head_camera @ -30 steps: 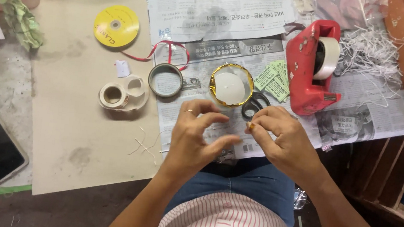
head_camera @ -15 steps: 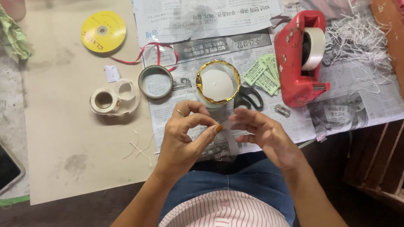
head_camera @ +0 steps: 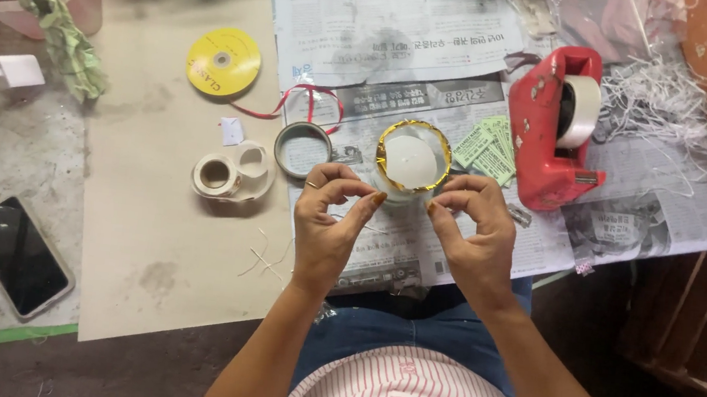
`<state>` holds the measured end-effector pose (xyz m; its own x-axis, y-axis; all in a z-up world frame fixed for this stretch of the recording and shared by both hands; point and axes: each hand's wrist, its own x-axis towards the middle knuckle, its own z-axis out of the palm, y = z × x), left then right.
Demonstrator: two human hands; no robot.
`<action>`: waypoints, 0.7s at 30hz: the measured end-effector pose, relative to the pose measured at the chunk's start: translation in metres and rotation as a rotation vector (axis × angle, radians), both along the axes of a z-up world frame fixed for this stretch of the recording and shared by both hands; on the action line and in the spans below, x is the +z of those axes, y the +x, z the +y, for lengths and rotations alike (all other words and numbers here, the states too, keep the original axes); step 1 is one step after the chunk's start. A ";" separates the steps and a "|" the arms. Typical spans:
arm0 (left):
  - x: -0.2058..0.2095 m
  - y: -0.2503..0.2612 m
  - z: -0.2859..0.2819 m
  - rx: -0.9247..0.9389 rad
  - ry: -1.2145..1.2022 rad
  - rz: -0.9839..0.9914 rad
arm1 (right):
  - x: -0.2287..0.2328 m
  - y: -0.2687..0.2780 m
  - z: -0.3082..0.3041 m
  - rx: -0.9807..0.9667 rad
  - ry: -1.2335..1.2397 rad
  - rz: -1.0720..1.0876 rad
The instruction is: Applying a decorative gold band to a candle and then packaging it inside a clear plastic sleeve secured with tape.
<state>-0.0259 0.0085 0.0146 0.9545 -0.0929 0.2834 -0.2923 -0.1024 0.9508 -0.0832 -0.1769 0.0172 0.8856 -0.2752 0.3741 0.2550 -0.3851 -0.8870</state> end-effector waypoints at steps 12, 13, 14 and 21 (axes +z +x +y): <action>-0.009 0.009 -0.004 0.032 -0.038 -0.019 | -0.009 0.003 0.006 -0.055 -0.066 -0.052; -0.010 0.011 -0.005 0.014 -0.056 -0.037 | -0.010 0.005 0.006 -0.056 -0.054 -0.068; -0.010 0.014 -0.006 -0.003 -0.075 -0.056 | -0.011 0.006 0.006 -0.057 -0.043 -0.084; -0.013 0.027 -0.009 -0.068 -0.148 -0.100 | -0.028 0.013 0.000 -0.075 0.093 -0.076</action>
